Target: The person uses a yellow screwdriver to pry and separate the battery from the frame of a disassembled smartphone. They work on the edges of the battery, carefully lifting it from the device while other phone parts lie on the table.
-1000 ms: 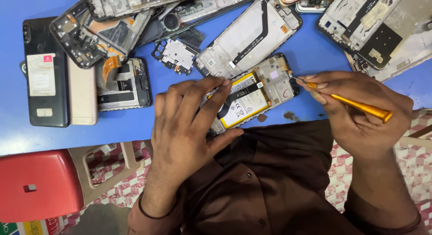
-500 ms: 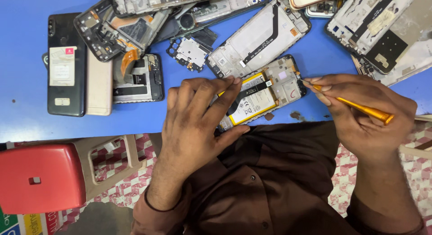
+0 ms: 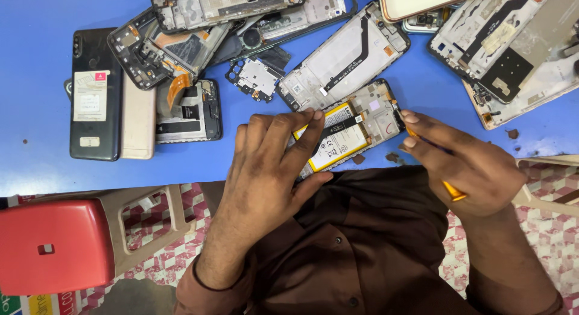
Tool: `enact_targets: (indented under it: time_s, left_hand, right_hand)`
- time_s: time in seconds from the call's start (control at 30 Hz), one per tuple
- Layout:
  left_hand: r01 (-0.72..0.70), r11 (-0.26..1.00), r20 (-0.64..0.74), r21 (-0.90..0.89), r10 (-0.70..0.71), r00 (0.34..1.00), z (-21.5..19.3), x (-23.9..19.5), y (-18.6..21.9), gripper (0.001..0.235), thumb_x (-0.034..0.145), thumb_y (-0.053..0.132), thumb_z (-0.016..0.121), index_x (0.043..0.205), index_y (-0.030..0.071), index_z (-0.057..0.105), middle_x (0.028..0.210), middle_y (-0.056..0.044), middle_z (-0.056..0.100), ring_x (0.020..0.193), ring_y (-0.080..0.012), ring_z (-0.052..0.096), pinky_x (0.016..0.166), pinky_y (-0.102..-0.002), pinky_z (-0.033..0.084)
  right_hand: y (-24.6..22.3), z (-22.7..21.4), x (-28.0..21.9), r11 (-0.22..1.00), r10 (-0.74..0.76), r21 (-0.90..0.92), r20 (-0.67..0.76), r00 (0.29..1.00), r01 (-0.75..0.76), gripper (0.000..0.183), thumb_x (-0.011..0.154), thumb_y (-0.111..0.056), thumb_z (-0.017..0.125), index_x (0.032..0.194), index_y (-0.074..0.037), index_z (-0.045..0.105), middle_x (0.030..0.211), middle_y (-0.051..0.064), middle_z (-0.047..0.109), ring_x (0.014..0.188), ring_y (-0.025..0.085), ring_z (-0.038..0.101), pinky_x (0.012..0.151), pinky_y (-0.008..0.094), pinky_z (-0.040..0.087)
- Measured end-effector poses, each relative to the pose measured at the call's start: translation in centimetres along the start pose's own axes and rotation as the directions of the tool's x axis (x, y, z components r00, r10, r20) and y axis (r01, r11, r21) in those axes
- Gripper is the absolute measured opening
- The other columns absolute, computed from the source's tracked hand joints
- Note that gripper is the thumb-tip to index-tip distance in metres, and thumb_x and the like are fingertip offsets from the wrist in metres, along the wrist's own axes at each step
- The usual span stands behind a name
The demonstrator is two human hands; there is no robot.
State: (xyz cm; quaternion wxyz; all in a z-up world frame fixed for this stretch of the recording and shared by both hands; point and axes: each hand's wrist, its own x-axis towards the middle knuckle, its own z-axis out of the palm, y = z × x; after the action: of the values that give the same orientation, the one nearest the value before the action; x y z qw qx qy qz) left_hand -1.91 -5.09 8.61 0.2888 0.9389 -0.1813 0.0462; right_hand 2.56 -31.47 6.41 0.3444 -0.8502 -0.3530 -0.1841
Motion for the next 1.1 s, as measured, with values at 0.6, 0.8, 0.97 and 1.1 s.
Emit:
enact_targets:
  time_s: [0.6, 0.8, 0.97, 1.1]
  left_hand:
    - [0.014, 1.000, -0.007, 0.018, -0.014, 1.000, 0.1, 0.2, 0.3, 0.074, 0.074, 0.031, 0.087, 0.137, 0.002, 0.062, 0.136, -0.008, 0.057, 0.114, -0.0286, 0.053, 0.094, -0.044, 0.043]
    - [0.027, 0.999, -0.003, 0.028, -0.027, 1.000, 0.1, 0.2, 0.4, 0.075, 0.074, 0.031, 0.088, 0.138, 0.002, 0.062, 0.135, -0.008, 0.057, 0.113, -0.0291, 0.053, 0.092, -0.044, 0.043]
    - [0.043, 0.998, -0.004, 0.034, -0.043, 0.999, 0.2, 0.3, 0.2, 0.077, 0.074, 0.032, 0.089, 0.140, 0.005, 0.062, 0.133, -0.008, 0.057, 0.113, -0.0300, 0.053, 0.092, -0.044, 0.043]
    - [0.049, 0.999, -0.042, -0.002, -0.049, 0.998, 0.5, 0.0, -0.2, 0.075, 0.074, 0.034, 0.089, 0.139, 0.008, 0.062, 0.136, -0.006, 0.058, 0.116, -0.0297, 0.053, 0.094, -0.044, 0.044]
  right_hand:
    - [-0.2, 0.7, -0.8, 0.983, -0.112, -0.143, 0.047, 0.993, 0.118, 0.017, 0.090, 0.005, 0.078, 0.105, 0.004, 0.070, 0.116, 0.024, 0.071, 0.105, 0.039, 0.075, 0.085, 0.042, 0.063]
    - [0.6, 0.7, -2.0, 0.978, -0.136, -0.152, 0.059, 0.989, 0.144, 0.017, 0.092, 0.004, 0.078, 0.107, 0.003, 0.071, 0.119, 0.023, 0.071, 0.108, 0.038, 0.075, 0.089, 0.044, 0.063]
    - [0.7, 1.0, -1.2, 0.998, 0.006, -0.061, -0.077, 0.997, -0.011, 0.020, 0.091, 0.011, 0.077, 0.106, -0.002, 0.076, 0.112, 0.020, 0.075, 0.097, 0.028, 0.077, 0.082, 0.032, 0.065]
    - [0.8, 0.7, -0.8, 0.925, 0.221, 0.334, -0.084, 0.972, -0.181, 0.020, 0.091, 0.015, 0.070, 0.108, 0.006, 0.066, 0.108, 0.022, 0.072, 0.097, 0.028, 0.076, 0.086, 0.035, 0.067]
